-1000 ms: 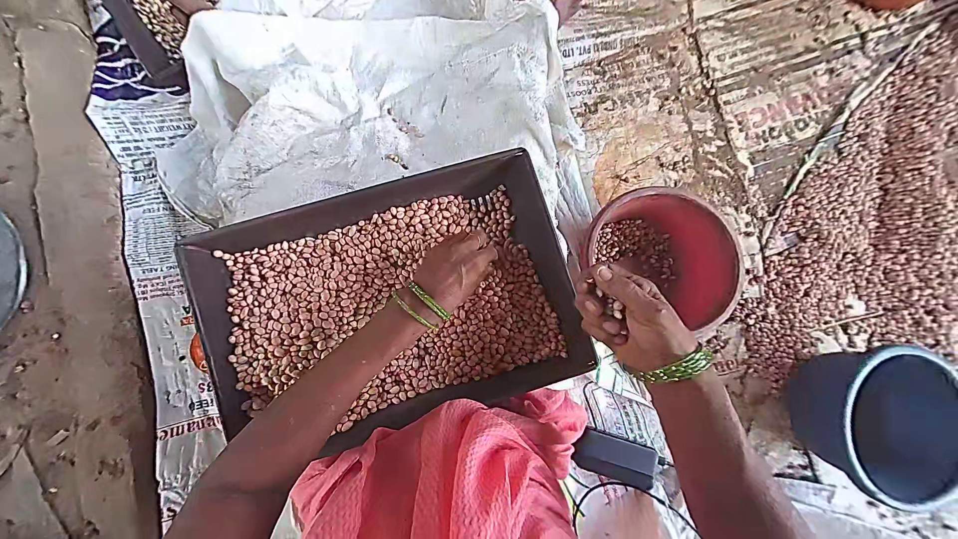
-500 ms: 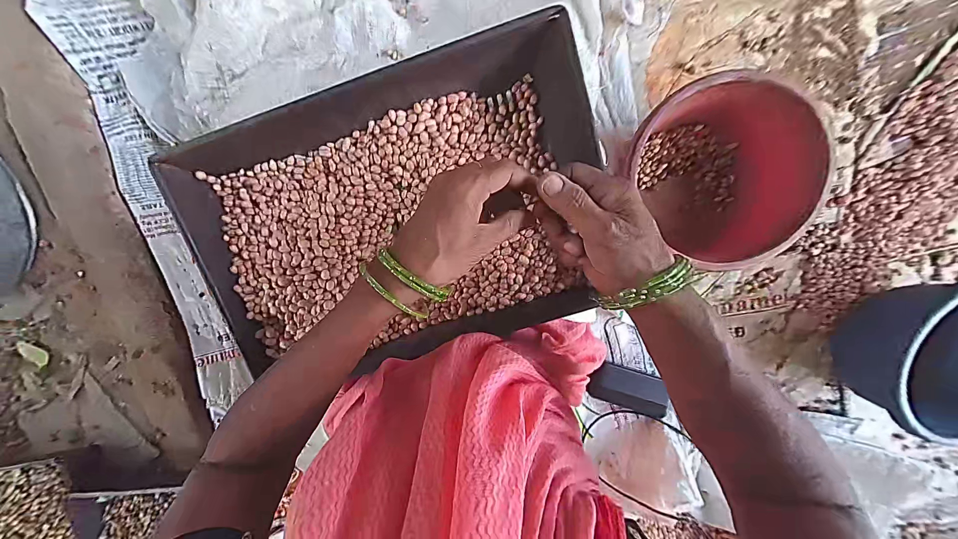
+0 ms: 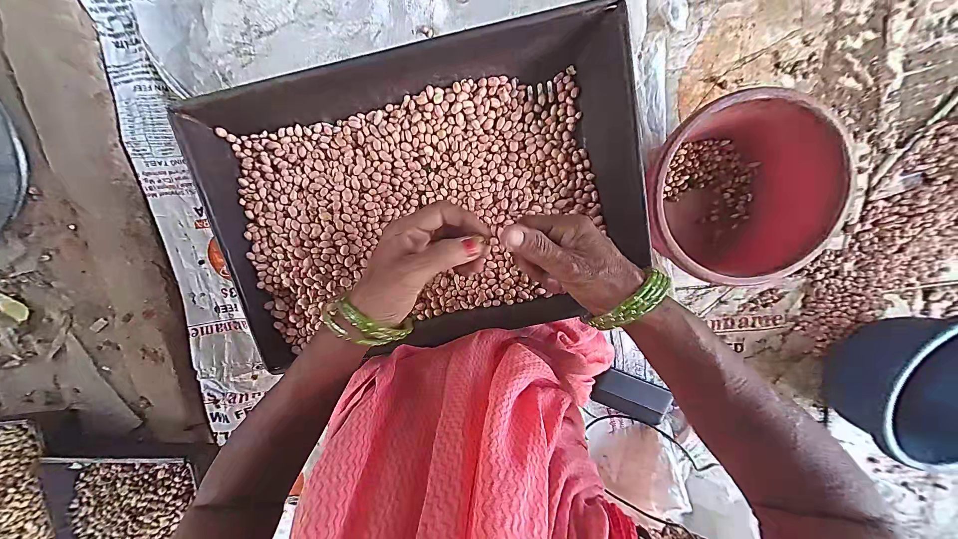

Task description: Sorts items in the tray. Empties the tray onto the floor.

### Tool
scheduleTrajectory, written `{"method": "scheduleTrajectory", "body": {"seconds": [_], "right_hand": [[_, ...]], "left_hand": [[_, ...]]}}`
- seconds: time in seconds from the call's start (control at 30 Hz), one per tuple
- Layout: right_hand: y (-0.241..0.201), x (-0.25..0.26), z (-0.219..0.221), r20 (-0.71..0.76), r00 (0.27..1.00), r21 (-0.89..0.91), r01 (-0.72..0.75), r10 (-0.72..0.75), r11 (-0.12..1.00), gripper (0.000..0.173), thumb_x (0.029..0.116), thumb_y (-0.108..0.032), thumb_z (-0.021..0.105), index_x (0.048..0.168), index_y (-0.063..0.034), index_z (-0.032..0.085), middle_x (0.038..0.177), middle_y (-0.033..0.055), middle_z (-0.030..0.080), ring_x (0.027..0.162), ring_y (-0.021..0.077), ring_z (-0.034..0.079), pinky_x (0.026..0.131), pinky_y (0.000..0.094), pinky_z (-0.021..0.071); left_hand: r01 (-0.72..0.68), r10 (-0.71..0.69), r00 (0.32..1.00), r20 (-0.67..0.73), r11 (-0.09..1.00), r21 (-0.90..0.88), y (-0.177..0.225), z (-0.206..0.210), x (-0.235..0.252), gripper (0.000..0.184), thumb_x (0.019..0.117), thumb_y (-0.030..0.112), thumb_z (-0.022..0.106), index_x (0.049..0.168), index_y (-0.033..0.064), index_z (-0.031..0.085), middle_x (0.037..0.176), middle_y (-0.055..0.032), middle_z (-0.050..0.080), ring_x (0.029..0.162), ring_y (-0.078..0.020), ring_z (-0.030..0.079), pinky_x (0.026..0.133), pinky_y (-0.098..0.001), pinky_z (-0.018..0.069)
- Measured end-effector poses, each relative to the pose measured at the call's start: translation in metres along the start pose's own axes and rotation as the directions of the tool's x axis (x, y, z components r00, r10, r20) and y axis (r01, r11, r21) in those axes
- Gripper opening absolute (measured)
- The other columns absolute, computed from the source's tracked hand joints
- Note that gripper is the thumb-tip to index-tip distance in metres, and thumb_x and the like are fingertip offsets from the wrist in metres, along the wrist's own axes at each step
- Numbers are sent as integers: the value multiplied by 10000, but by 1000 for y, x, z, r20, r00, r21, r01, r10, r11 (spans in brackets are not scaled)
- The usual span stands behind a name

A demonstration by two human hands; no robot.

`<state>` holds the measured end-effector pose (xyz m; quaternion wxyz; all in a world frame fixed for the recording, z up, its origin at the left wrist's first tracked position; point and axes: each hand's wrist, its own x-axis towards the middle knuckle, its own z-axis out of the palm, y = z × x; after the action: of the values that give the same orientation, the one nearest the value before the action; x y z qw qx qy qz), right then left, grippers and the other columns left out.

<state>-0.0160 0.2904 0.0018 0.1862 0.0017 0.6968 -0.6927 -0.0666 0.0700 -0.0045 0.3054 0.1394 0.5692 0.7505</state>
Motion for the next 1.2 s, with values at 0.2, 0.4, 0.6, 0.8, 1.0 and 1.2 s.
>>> {"method": "scheduleTrajectory", "body": {"seconds": [0.2, 0.4, 0.6, 0.8, 1.0, 1.2], "right_hand": [[-8, -17, -11, 367, 887, -773, 123, 280, 623, 302, 1094, -221, 479, 1240, -123, 725, 1040, 104, 756, 949, 285, 730, 822, 525, 562], [-1, -10, -10, 483, 819, -868, 400, 309, 294, 260, 1020, -48, 542, 1184, -158, 711, 867, 113, 715, 722, 337, 709, 571, 481, 533], [11, -2, -17, 545, 788, -836, 481, 288, 265, 228, 982, -34, 580, 1162, -128, 685, 821, 111, 681, 683, 323, 693, 543, 464, 523], [9, -15, -38, 258, 966, -515, 109, 33, 850, 153, 1007, -164, 554, 1058, -80, 672, 737, -24, 631, 580, 57, 566, 542, 253, 502], [-1, -28, -75, 183, 982, 532, -132, 38, 836, 209, 1035, -241, 423, 941, -211, 607, 637, -94, 499, 444, -35, 414, 398, 108, 340], [-2, -34, -64, -12, 995, 503, -77, 96, 861, 321, 1058, -255, 354, 872, -195, 608, 657, -86, 547, 423, -47, 391, 381, 96, 328]], "left_hand": [[190, -209, 973, -96, 965, -184, -4, -36, -34, 320, 1009, 150, 390, 990, 161, 709, 831, 72, 676, 671, 6, 604, 609, -139, 512], [210, -173, 978, -119, 840, 500, -7, -27, -32, 129, 1008, 148, 605, 1012, 92, 721, 783, 72, 650, 611, 26, 530, 557, -147, 432], [-17, -116, 989, 89, 513, 858, -25, -10, -13, 169, 1000, 147, 607, 1062, 90, 754, 917, -68, 708, 723, -155, 629, 688, -355, 540], [-184, -50, 975, 216, 359, 915, -48, -3, -5, 245, 1044, 206, 555, 1135, 83, 747, 986, -141, 729, 841, -311, 732, 699, -491, 591], [-186, -109, 970, 219, 253, 949, -42, 5, -3, 248, 1026, 230, 578, 1123, 67, 738, 960, -152, 719, 812, -328, 729, 652, -493, 589], [39, -386, 921, 42, 200, 979, -28, 20, 4, 293, 1026, 275, 575, 1158, 44, 698, 1073, -171, 718, 964, -356, 715, 772, -553, 559]]}}
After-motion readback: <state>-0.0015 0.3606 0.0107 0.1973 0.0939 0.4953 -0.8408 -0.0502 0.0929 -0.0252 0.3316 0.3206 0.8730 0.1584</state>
